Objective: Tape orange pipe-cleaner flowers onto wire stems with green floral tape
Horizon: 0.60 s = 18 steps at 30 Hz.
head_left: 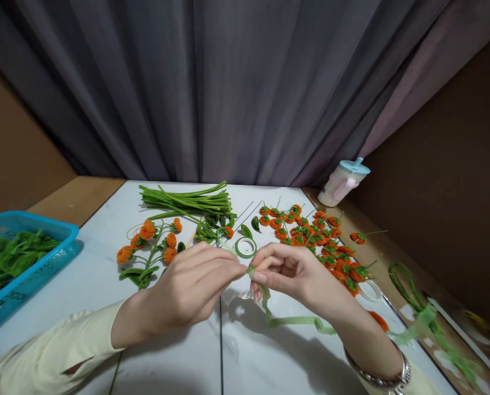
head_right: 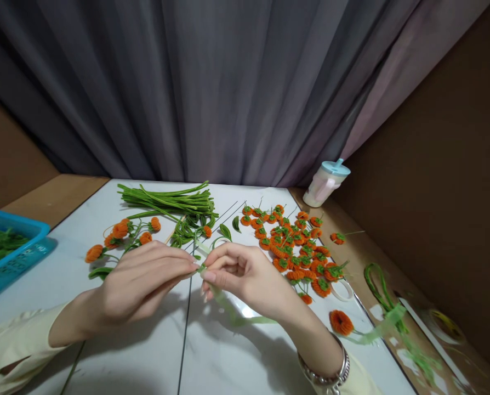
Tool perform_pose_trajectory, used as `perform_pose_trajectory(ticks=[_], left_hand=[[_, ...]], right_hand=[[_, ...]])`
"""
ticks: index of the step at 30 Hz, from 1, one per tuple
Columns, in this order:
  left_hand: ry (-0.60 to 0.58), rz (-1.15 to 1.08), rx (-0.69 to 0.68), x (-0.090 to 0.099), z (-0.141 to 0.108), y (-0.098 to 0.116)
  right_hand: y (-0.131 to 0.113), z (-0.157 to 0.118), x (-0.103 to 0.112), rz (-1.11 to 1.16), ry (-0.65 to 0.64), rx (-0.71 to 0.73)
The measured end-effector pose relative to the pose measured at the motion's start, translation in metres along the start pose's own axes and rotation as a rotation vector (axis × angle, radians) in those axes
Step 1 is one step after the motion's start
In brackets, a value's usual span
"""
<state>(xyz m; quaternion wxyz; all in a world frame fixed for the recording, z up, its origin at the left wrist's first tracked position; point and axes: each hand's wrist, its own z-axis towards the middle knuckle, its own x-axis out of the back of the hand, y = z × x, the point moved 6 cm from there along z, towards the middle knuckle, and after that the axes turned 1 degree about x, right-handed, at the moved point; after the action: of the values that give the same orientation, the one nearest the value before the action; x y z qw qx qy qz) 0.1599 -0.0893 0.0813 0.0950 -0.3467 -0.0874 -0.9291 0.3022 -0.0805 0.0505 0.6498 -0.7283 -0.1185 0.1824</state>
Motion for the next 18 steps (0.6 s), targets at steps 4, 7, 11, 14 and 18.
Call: perform_pose_trajectory(ticks=[4, 7, 11, 14, 18], left_hand=[[0.025, -0.042, 0.045, 0.000, -0.002, -0.003], [0.036, -0.092, 0.079, 0.000, -0.002, -0.004], [0.047, -0.218, 0.146, 0.001, 0.001, -0.007], [0.067, -0.303, 0.217, 0.002, 0.005, -0.008], [0.076, -0.408, 0.393, 0.001, 0.003, -0.015]], right_hand=[[0.000, 0.000, 0.000, 0.005, 0.004, 0.007], [0.000, 0.001, -0.001, 0.013, -0.003, 0.014], [0.001, 0.001, -0.002, 0.047, -0.008, 0.013], [0.002, 0.001, -0.003, 0.081, -0.019, 0.006], [0.001, 0.001, -0.006, 0.107, -0.046, 0.024]])
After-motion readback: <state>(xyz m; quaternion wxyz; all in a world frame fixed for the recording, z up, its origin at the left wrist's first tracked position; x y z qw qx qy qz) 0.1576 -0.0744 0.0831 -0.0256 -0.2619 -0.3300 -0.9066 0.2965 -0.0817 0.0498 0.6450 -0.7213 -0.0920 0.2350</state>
